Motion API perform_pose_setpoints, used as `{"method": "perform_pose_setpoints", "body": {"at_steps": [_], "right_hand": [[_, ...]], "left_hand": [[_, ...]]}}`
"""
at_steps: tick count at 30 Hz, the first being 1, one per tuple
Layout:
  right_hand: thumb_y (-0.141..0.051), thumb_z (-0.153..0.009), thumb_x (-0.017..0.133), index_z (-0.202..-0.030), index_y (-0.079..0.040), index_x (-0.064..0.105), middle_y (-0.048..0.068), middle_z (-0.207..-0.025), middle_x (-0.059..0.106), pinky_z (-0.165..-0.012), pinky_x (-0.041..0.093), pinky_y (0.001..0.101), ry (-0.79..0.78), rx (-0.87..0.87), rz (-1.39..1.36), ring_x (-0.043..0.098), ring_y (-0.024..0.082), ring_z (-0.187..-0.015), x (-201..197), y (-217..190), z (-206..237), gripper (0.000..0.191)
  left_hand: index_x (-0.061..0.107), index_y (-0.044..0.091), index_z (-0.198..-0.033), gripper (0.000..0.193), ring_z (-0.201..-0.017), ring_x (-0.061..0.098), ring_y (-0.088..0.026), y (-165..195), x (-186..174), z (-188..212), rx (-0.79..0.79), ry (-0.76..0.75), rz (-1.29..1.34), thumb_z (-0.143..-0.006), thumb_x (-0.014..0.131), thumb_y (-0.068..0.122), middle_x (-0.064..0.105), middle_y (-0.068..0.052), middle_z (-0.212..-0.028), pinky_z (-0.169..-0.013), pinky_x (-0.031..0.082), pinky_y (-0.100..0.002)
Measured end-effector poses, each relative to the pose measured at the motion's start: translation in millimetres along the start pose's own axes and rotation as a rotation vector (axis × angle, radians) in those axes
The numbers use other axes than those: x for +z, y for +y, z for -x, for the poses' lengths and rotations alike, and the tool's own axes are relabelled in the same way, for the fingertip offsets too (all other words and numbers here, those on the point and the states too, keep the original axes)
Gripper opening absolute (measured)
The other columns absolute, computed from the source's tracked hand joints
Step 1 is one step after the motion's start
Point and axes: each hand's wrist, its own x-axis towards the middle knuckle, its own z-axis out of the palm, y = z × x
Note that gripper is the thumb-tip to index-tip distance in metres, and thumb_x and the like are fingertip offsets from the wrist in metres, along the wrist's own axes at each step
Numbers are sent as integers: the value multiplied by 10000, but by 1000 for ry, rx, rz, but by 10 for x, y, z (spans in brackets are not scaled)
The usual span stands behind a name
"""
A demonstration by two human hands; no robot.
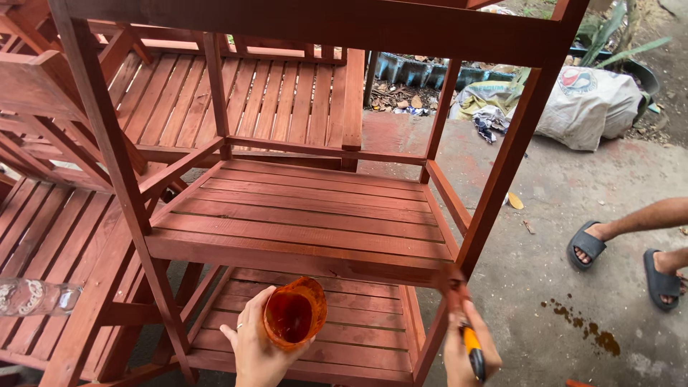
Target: The person applies reddish-brown stain to a wooden chair using a brush and a small container. They dip the brush into the container and coat the chair's slats and frame, then reposition the chair to reach additional surfaces.
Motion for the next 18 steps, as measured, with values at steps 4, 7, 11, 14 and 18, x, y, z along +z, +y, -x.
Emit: {"method": "perform_pose_setpoints", "body": {"at_steps": [4, 7, 11, 14, 18], "right_hand": [[61, -931, 717, -1303, 48, 669, 252, -1218, 708, -899, 605, 319, 211, 73, -21, 721, 242, -1090, 257, -204, 233, 376], [77, -926, 684, -1249, 12, 712, 249, -1298, 702, -994, 578, 372, 199, -80, 56, 692, 285, -1216, 740, -567, 454, 330], [-10, -813, 762, -1182, -39, 725, 227, -1210, 721, -914, 589, 351, 52, -132, 61, 729, 300, -1080, 1299, -1189, 915, 371], [-27, -835, 778, -1125, -107, 763, 140, -1135, 778, -842, 637, 311, -175, -41, -102, 777, 257, -1015, 1477, -1524, 1190, 302], [26, -857, 734, -1171, -101, 763, 112, -1099, 800, -903, 639, 316, -296, -269, -303, 745, 300, -1168, 1450, -1561, 1145, 339]], "left_hand": [[475, 230, -1416, 1164, -1324, 493, -251, -130, -154, -92, 3, -6, -8, -408, 1043, 351, 560, 8, -1408, -1054, 92, -831], [481, 209, -1411, 1149, -1286, 525, -256, -299, -337, -149, 63, 8, -23, -415, 1038, 349, 575, -5, -1399, -1039, 118, -841], [497, 181, -1391, 1135, -1269, 553, -269, -539, -598, -194, 107, 51, -18, -399, 1029, 329, 622, -30, -1290, -1085, 115, -819], [488, 160, -1389, 1078, -1252, 575, -267, -675, -781, -239, 233, 84, 87, -446, 972, 357, 633, -35, -1270, -1106, 238, -765], [480, 152, -1382, 1068, -1249, 576, -268, -662, -810, -286, 178, 61, 55, -453, 977, 328, 640, -37, -1264, -1089, 206, -771]]}}
